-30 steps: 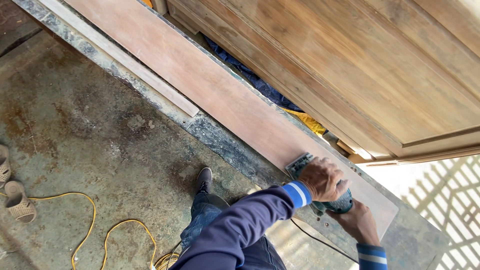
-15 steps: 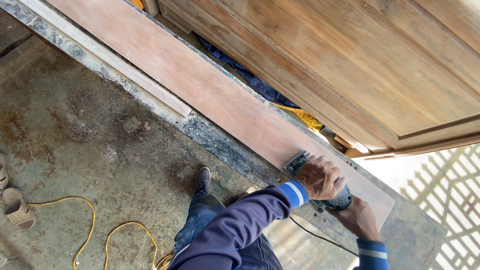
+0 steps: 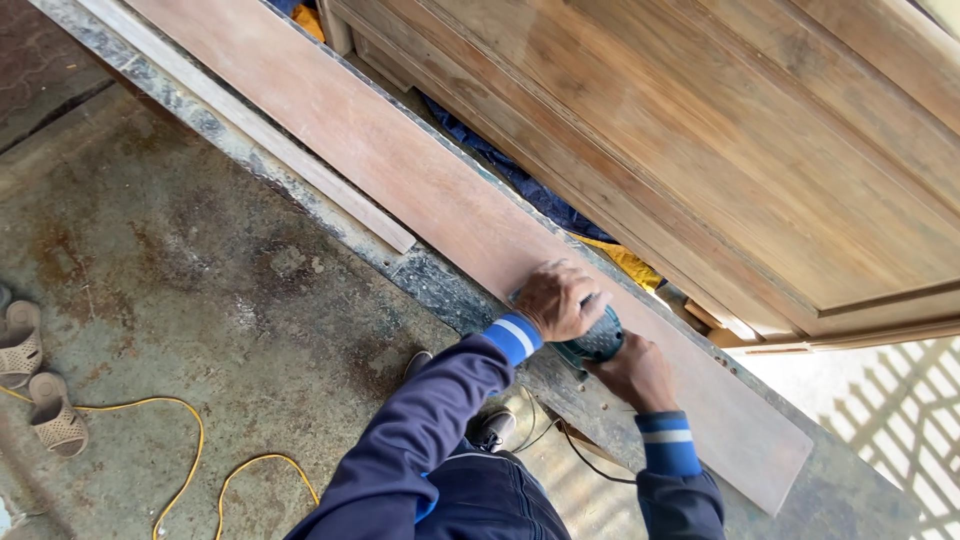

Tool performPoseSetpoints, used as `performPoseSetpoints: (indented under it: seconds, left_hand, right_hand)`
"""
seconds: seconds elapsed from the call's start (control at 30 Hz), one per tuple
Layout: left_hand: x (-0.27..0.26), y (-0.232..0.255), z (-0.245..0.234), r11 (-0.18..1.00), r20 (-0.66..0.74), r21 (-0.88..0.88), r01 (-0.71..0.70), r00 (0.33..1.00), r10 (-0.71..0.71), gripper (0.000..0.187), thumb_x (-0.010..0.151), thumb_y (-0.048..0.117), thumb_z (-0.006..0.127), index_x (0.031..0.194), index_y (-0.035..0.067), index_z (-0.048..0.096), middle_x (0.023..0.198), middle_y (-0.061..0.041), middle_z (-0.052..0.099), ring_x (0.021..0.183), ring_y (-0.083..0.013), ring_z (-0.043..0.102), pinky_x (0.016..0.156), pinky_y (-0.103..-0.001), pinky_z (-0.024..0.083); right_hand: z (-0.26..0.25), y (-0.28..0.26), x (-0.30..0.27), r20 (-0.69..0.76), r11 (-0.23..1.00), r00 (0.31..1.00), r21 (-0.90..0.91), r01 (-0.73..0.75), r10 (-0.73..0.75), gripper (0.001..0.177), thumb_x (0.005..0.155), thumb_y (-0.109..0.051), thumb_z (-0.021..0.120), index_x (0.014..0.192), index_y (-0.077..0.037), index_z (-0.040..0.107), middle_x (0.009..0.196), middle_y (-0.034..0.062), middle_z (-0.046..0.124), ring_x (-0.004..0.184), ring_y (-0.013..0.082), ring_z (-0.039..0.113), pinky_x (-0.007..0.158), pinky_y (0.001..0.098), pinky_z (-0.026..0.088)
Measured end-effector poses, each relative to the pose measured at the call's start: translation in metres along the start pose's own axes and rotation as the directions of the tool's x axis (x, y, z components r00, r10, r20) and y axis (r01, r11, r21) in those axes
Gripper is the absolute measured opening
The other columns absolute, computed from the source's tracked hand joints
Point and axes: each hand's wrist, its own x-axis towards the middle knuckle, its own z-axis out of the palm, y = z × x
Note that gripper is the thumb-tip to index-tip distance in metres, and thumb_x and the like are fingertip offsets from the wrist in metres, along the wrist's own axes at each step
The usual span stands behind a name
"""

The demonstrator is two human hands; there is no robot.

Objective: Sanding a long wood plank using an orbital sander and manual sandpaper.

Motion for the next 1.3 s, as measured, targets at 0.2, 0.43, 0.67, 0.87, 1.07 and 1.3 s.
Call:
performPoseSetpoints:
  seconds: [0.2,0.43,0.67,0.87,1.07,1.3]
  left_hand:
    - [-0.007,-0.029,-0.051,0.997,-0.094,0.075,0.005,0.996,0.003,0.035,0.097,0.035,0.059,0.08,0.008,0.073,0.082,-0.015,0.074,0.079,-0.0313,0.069,0.081,-0.047,0.054]
    - [-0.009,-0.021,-0.039,0.995,-0.069,0.092,0.043,0.997,-0.037,0.034,0.098,0.033,0.06,0.081,0.007,0.074,0.082,-0.015,0.074,0.08,-0.0312,0.069,0.081,-0.047,0.054]
    - [-0.008,0.044,0.028,0.999,-0.029,0.04,0.01,1.0,-0.009,0.035,0.097,0.036,0.059,0.082,0.008,0.074,0.086,-0.015,0.075,0.086,-0.0321,0.07,0.086,-0.048,0.055]
    - [-0.012,0.11,0.095,0.999,0.087,0.021,-0.028,0.996,0.027,0.045,0.095,0.05,0.061,0.081,0.009,0.074,0.091,-0.015,0.075,0.092,-0.034,0.07,0.085,-0.05,0.054]
    - [-0.02,0.165,0.172,0.986,0.193,-0.03,-0.167,0.967,0.169,0.045,0.091,0.055,0.06,0.084,0.013,0.075,0.091,-0.011,0.074,0.091,-0.034,0.07,0.084,-0.05,0.053]
    - [-0.033,0.227,0.242,0.966,0.312,-0.061,-0.25,0.915,0.257,0.049,0.093,0.057,0.056,0.087,0.012,0.075,0.089,-0.013,0.074,0.085,-0.0283,0.072,0.082,-0.046,0.056]
  right_hand:
    - [0.005,-0.061,0.018,0.024,0.998,0.998,-0.016,0.053,-0.052,0.05,0.064,-0.039,0.089,0.101,-0.007,0.076,0.089,0.0206,0.077,0.079,0.0351,0.076,0.075,0.0457,0.06]
    - [0.008,-0.038,0.018,0.064,0.997,0.995,-0.008,0.077,-0.076,0.056,0.062,-0.039,0.089,0.107,-0.008,0.075,0.089,0.0177,0.079,0.076,0.0318,0.078,0.075,0.0425,0.063]
    - [-0.009,0.047,-0.023,0.035,0.999,0.999,-0.032,-0.01,0.011,0.055,0.062,-0.041,0.091,0.104,-0.008,0.077,0.09,0.0185,0.078,0.078,0.0336,0.077,0.075,0.045,0.061]
    - [-0.016,0.137,-0.074,0.007,0.989,0.989,0.027,-0.147,0.147,0.056,0.06,-0.042,0.092,0.1,-0.006,0.077,0.089,0.0205,0.078,0.08,0.0371,0.076,0.075,0.0478,0.06]
    - [-0.026,0.208,-0.131,-0.041,0.971,0.977,0.128,-0.202,0.209,0.057,0.061,-0.042,0.09,0.103,-0.006,0.077,0.091,0.0191,0.078,0.082,0.0365,0.076,0.074,0.0474,0.059]
    - [-0.004,0.322,-0.174,0.114,0.905,0.906,0.085,-0.418,0.408,0.055,0.064,-0.045,0.091,0.1,-0.006,0.078,0.093,0.015,0.082,0.084,0.0293,0.08,0.082,0.0426,0.062]
